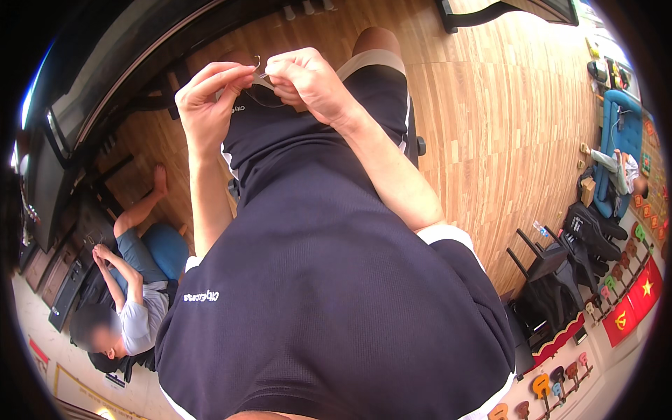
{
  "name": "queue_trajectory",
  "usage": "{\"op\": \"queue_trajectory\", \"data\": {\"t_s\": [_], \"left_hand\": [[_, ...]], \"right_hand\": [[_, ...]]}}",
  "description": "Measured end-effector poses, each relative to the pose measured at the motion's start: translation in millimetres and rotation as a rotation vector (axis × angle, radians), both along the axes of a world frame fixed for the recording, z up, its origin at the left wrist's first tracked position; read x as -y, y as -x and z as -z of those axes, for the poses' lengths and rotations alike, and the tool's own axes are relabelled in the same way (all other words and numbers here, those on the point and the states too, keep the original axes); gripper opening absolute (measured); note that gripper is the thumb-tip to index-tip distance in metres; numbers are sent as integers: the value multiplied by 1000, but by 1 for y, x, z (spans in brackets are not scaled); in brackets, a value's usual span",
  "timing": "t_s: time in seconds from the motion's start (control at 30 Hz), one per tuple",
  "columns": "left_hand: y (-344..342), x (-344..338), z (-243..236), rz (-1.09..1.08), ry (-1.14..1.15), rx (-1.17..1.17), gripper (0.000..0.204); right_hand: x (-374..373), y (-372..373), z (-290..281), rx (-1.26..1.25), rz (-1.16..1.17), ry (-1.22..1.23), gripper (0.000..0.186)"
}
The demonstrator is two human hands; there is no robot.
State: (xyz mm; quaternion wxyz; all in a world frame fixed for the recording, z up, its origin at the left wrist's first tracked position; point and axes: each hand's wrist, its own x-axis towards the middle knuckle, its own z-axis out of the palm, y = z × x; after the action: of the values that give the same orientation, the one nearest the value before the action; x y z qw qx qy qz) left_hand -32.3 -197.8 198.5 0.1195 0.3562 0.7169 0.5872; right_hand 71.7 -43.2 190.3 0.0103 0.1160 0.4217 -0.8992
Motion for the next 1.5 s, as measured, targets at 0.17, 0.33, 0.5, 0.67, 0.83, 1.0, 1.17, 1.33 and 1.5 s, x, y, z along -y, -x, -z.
{"op": "queue_trajectory", "data": {"t_s": [0.17, 0.33, 0.5, 0.67, 0.83, 1.0, 1.17, 1.33, 1.5], "left_hand": [[8, 6, -4, 110, 137, -52, 16], [12, 5, -6, 237, 53, -44, 22], [13, 5, -11, 279, 109, -14, 26], [-1, -1, -13, 146, 31, 236, 20], [-7, -2, -11, 138, 51, 247, 17], [-4, -5, -11, 140, 0, -42, 23], [-10, -5, -15, 150, 85, -218, 23], [-12, -10, -12, 43, 88, -264, 18], [-12, -8, -3, -14, -16, -64, 11]], "right_hand": [[1, 1, 4, -22, -9, 5, 36], [-3, -1, 2, -32, -27, 47, 36], [-5, -4, 4, -20, -20, 95, 36], [-3, -6, 0, 15, -5, 70, 36], [-3, -6, 3, 2, 10, 84, 36], [-3, -6, 1, 39, 30, 81, 35], [-1, -5, 0, 89, 64, 119, 33], [-1, -5, -3, 82, 105, 155, 15], [-4, -6, 2, 85, 107, 26, 10]]}}
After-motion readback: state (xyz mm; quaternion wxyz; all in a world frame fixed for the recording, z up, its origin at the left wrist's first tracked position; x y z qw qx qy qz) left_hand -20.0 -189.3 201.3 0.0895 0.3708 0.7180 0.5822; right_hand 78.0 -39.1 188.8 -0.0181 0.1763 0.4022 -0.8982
